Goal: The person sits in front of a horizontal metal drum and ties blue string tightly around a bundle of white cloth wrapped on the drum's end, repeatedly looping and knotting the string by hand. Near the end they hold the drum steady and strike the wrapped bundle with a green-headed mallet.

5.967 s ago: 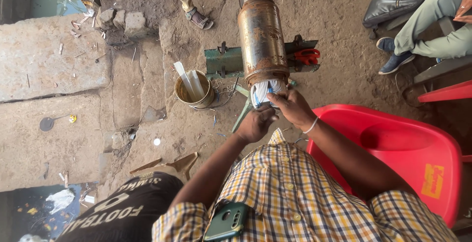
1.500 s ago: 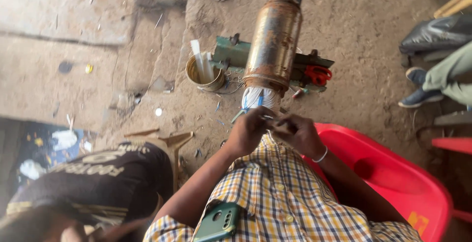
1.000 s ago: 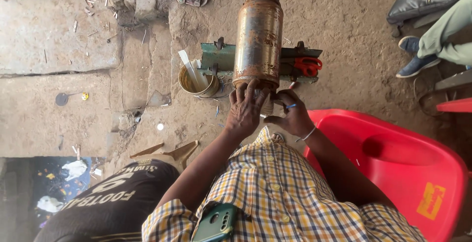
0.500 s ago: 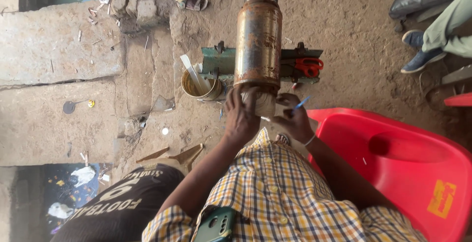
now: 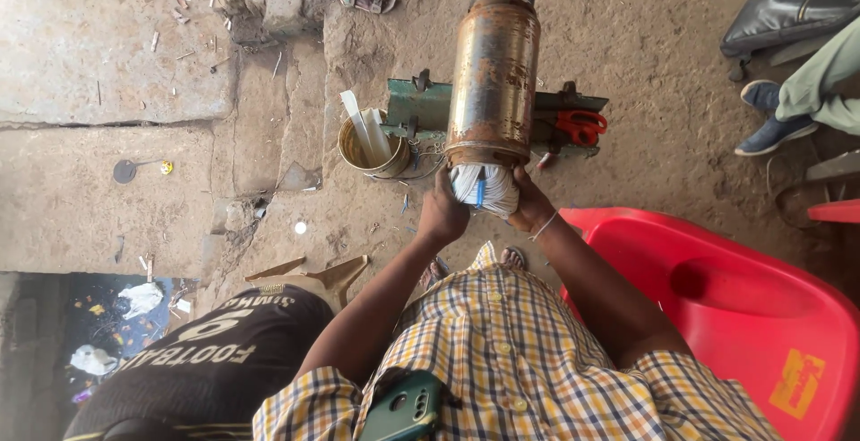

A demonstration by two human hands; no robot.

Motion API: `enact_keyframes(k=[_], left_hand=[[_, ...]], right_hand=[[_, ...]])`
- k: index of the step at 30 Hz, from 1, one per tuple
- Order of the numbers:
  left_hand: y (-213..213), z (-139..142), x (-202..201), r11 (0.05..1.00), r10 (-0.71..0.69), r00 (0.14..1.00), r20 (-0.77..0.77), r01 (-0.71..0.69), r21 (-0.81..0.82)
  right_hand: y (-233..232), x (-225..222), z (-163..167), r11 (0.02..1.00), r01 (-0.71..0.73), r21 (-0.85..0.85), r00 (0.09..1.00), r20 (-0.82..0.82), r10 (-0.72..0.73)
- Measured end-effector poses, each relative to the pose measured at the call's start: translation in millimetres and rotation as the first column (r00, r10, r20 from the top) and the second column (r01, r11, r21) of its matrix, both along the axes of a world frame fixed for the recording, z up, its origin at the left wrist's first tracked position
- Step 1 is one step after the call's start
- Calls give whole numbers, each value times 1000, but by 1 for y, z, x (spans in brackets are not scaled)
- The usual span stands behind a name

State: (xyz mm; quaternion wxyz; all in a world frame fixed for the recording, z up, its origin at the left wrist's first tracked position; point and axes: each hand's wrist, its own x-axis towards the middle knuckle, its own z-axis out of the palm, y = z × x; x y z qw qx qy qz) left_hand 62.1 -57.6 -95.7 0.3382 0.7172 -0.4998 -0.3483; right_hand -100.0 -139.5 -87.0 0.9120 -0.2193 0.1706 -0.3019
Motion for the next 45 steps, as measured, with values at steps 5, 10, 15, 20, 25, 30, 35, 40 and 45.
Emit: enact_keyframes(k=[5,10,15,20,25,30,35,40,45], left_hand=[[3,-16,1,1000,-29,995,-92,28,-6],[12,-28,-4,999,-32,651,-759,17,-28],[28,-39,-9,991,-43,268,-963,137,-6],[30,-49,-15,990,10,227,-974,138,43],[27,-42,-16,990,23,341,-940,126,70],[47,10,-13,974,-40,969,-245,-17,-225],[48,65,2,866,31,866,499,226,-445],[29,84,4,844,-136,687,714,457,-279],[24,81,-5,848,-115,619,777,468,-247]], right_hand=[[2,-8,6,999,18,-37,985,-172,-24],[13,-18,27,966,21,-257,833,-530,-159],[24,-18,35,822,-36,-568,753,-556,-352],[24,-35,27,914,-10,-406,761,-596,-257],[41,-78,26,685,-276,-674,506,-708,-493],[63,-86,33,599,-245,-762,550,-618,-561],[68,-76,64,496,-247,-832,544,-543,-640],[62,-51,88,84,-527,-846,532,-405,-744],[52,-35,85,52,-655,-754,464,-455,-760]])
